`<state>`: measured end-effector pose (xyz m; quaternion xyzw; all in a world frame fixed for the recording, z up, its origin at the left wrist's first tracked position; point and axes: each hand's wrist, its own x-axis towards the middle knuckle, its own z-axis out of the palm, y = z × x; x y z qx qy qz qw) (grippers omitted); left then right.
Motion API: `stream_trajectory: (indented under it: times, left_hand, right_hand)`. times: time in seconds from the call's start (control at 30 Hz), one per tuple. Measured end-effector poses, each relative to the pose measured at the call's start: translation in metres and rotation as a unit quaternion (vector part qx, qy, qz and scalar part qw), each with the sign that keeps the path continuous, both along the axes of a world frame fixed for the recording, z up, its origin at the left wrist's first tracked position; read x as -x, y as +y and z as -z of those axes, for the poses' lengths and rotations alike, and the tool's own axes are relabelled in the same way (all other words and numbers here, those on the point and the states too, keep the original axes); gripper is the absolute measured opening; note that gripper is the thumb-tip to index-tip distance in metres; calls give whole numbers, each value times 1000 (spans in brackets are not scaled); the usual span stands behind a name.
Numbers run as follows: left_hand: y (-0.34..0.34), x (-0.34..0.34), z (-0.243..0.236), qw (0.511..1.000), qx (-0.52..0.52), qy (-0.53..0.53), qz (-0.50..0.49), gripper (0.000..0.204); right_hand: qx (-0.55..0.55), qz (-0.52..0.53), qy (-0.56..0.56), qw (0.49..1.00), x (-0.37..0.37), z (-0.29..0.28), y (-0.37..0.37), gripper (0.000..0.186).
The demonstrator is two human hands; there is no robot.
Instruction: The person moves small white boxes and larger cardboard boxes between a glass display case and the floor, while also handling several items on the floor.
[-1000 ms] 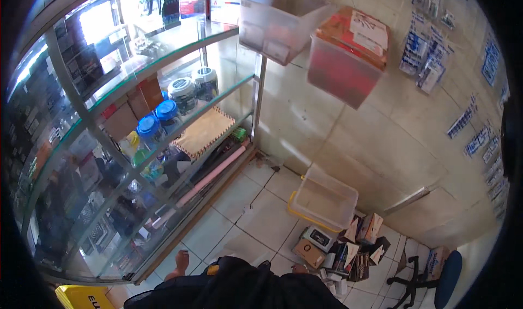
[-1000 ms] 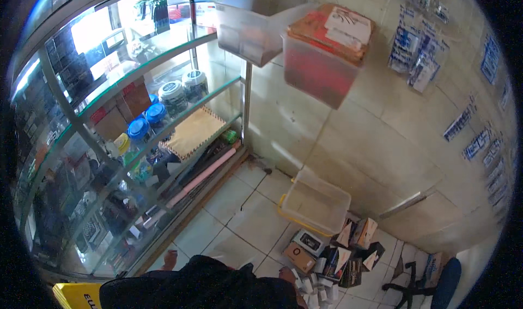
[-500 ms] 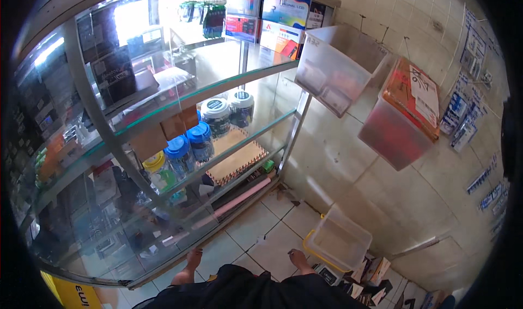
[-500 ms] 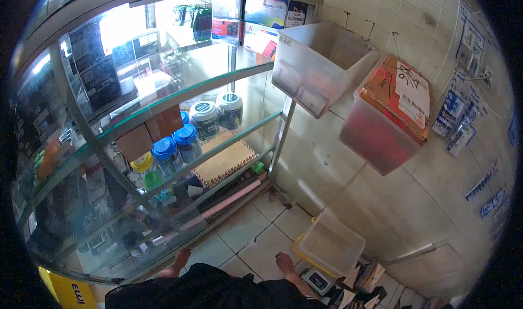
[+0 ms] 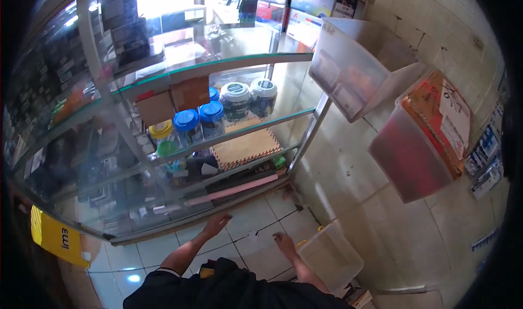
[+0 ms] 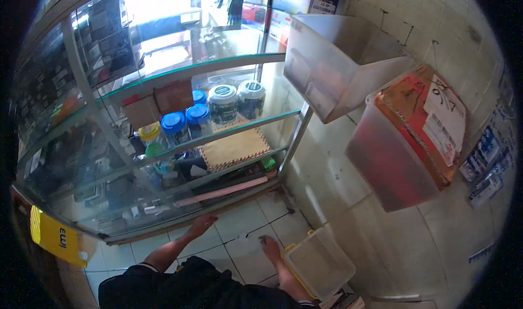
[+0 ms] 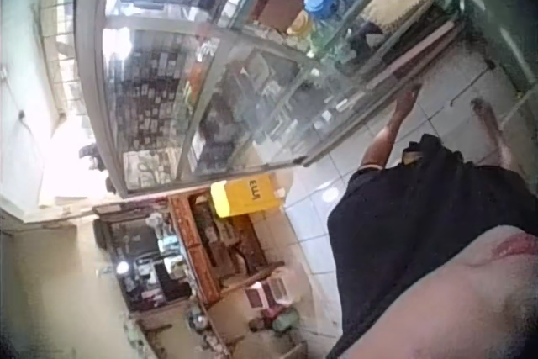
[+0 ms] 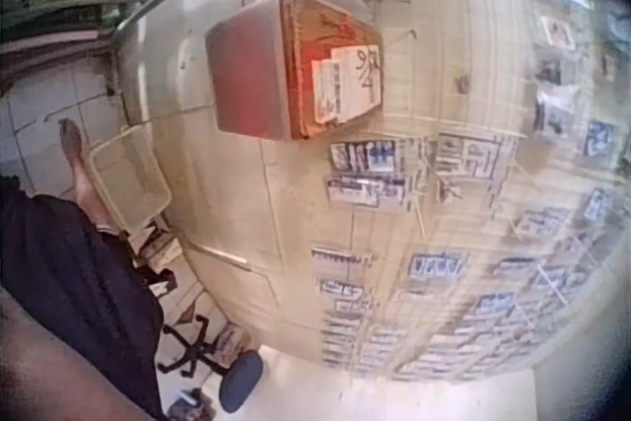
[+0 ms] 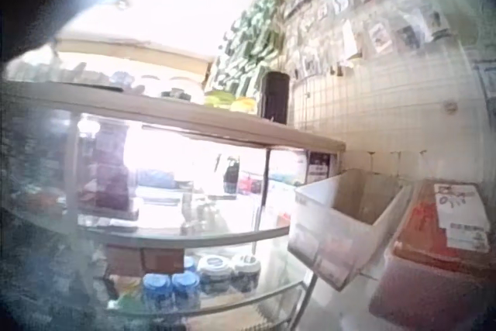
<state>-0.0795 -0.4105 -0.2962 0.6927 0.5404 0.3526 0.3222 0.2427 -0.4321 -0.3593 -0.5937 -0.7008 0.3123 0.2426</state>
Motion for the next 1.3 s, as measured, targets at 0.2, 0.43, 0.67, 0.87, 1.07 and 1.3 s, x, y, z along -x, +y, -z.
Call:
stream_trajectory:
  times: [0.2, 0.43, 0.67, 0.87, 1.07, 1.3]
  left_hand:
    - [57, -35, -135, 983, -97, -157, 25, 18]
    - [116, -44, -258, 919, -254, -286, -97, 20]
    - [230, -32, -274, 847, -325, -373, -191, 39]
    - [316, -9, -288, 805, -360, -285, -376, 55]
    - [370, 33, -292, 789, -320, -219, -476, 66]
    - [383, 53, -279, 842, -317, -119, -420, 60]
  right_hand:
    - [-147, -41, 74, 985, 55, -146, 97, 17]
    - [-383, -70, 244, 888, 125, -293, 177, 9]
    - [-344, -114, 372, 854, 181, -339, 277, 16]
    - [-290, -129, 415, 853, 227, -358, 355, 22]
    - [-200, -141, 443, 863, 270, -358, 403, 29]
    - [-119, -189, 424, 877, 294, -359, 436, 48]
